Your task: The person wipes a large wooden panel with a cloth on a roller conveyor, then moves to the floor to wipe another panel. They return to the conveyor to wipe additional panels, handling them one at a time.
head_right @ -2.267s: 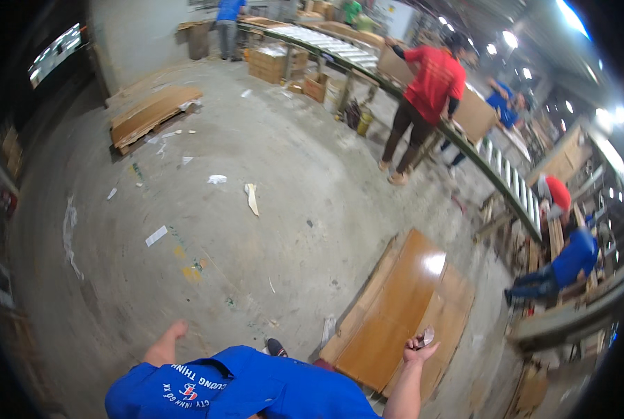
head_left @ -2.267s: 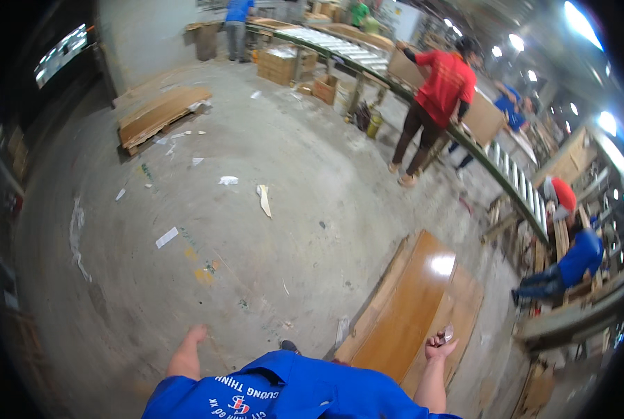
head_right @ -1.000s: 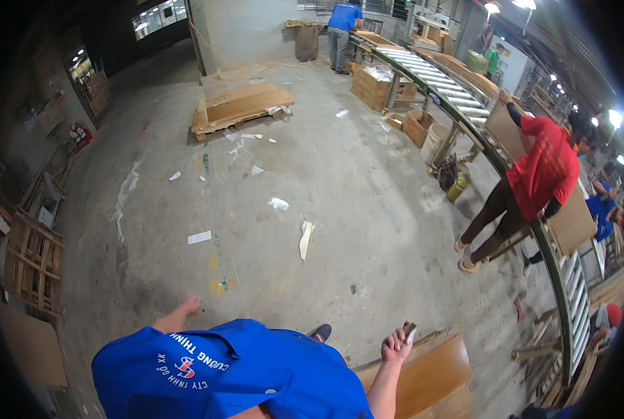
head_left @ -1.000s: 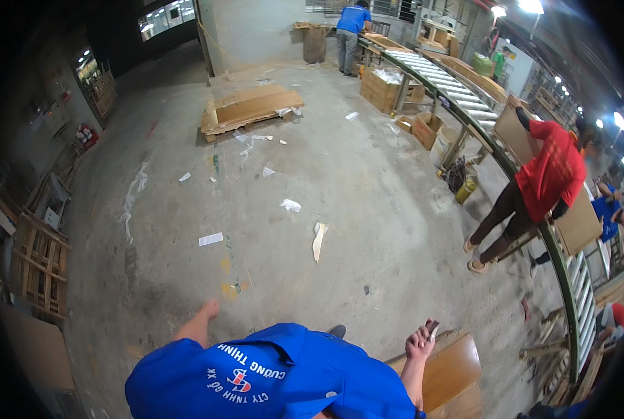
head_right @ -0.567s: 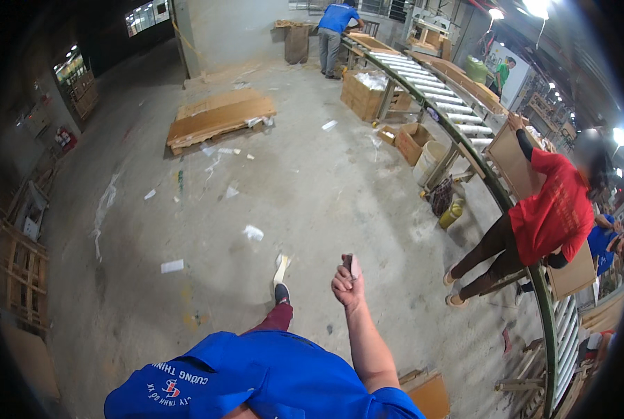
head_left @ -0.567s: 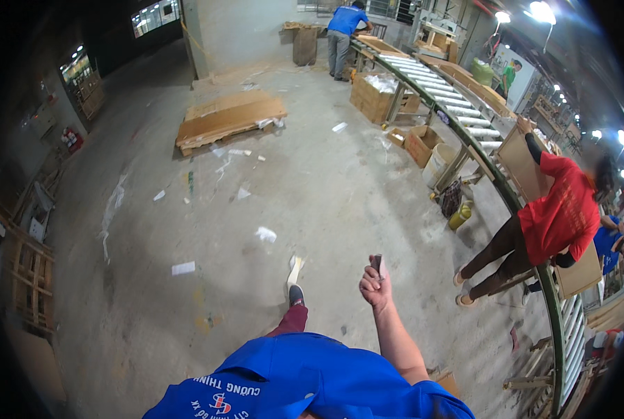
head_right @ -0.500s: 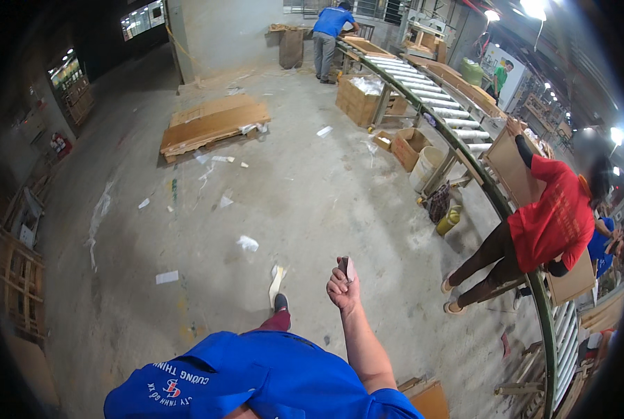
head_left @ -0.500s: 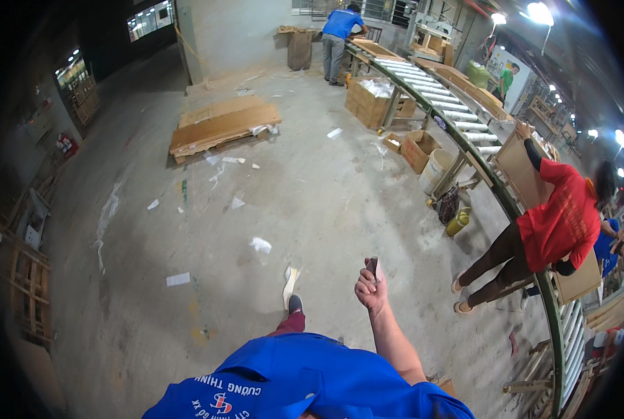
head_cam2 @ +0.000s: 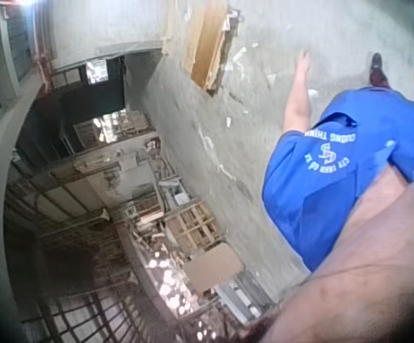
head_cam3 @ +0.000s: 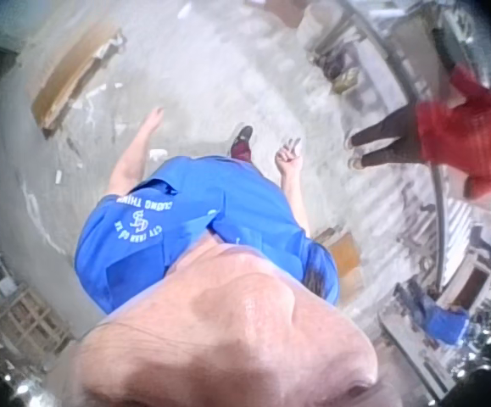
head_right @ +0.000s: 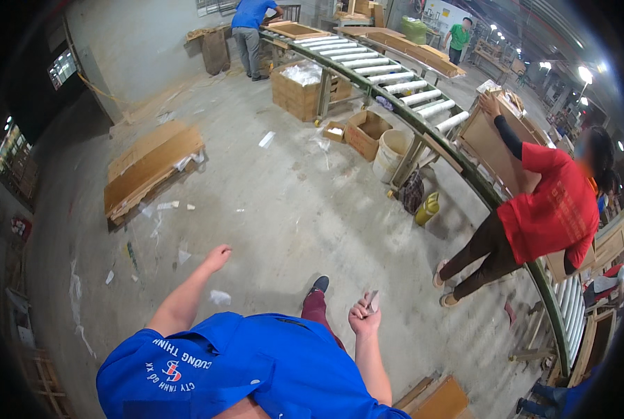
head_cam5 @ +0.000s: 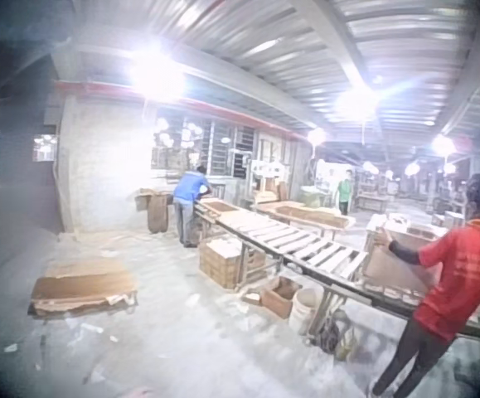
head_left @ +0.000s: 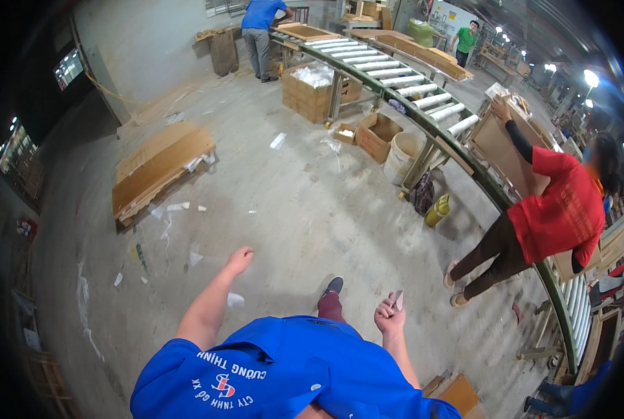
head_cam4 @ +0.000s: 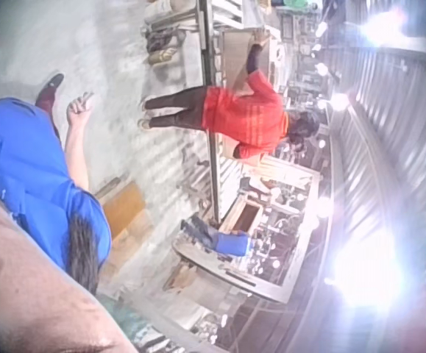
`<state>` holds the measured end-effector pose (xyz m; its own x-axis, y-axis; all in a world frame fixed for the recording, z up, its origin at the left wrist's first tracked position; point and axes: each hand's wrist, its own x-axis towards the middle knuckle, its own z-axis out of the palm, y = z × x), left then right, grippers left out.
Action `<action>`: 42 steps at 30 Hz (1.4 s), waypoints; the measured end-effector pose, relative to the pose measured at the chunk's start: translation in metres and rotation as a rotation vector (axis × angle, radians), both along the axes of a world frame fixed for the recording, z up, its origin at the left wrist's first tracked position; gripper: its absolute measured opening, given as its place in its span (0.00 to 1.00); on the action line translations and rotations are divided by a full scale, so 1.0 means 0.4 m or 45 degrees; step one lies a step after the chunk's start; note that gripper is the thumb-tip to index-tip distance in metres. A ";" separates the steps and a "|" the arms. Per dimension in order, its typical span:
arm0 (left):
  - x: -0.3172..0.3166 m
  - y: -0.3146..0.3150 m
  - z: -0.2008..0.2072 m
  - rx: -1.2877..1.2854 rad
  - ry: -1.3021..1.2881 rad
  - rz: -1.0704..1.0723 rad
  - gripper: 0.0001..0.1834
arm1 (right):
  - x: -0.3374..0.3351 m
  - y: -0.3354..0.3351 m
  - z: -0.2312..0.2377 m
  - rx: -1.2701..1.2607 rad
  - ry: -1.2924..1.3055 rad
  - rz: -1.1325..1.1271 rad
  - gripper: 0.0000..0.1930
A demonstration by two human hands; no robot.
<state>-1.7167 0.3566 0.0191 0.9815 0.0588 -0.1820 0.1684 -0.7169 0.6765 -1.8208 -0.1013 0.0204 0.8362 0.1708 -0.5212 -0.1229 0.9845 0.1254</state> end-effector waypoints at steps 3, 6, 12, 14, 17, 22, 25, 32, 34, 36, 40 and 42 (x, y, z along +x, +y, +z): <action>0.198 -0.099 -0.016 -0.084 0.010 -0.139 0.16 | 0.205 -0.053 -0.019 0.032 0.098 0.000 0.17; 0.254 -0.177 -0.047 0.030 0.167 -0.320 0.17 | 0.446 -0.082 0.003 0.021 0.001 0.110 0.18; 0.266 -0.147 -0.023 0.039 0.630 -0.105 0.18 | 0.995 -0.021 0.153 -0.034 -0.260 0.408 0.22; 0.286 -0.107 -0.029 -0.019 0.743 0.144 0.18 | 1.142 0.027 0.200 -0.020 -0.353 0.489 0.23; 0.353 -0.044 -0.066 -0.073 0.832 0.430 0.18 | 1.324 0.118 0.226 0.040 -0.457 0.586 0.24; 0.650 0.045 -0.128 -0.079 0.865 0.481 0.18 | 1.590 0.182 0.216 0.160 -0.553 0.635 0.22; 0.942 0.089 -0.144 -0.026 0.772 0.314 0.18 | 1.713 0.175 0.201 0.045 -0.344 0.450 0.20; 1.766 0.049 -0.033 0.081 0.519 -0.074 0.16 | 1.881 0.126 0.146 -0.190 -0.027 0.180 0.18; 1.950 -0.006 0.011 0.016 0.389 -0.113 0.15 | 1.925 0.102 0.136 -0.201 0.088 0.055 0.17; 2.095 -0.091 0.033 -0.060 0.316 -0.184 0.15 | 1.945 0.031 0.103 -0.086 0.026 -0.118 0.17; 2.263 -0.252 0.019 -0.136 0.321 -0.374 0.14 | 2.064 -0.084 0.088 -0.052 0.086 -0.373 0.19; 2.287 -0.333 -0.008 -0.143 0.435 -0.533 0.14 | 2.134 -0.144 0.089 -0.060 0.070 -0.480 0.18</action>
<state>-0.8018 0.2235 0.0158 0.8010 -0.3622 -0.4767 0.1074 -0.6964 0.7096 -0.9672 -0.1588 0.0558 0.8062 -0.1687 -0.5670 0.2548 0.9641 0.0754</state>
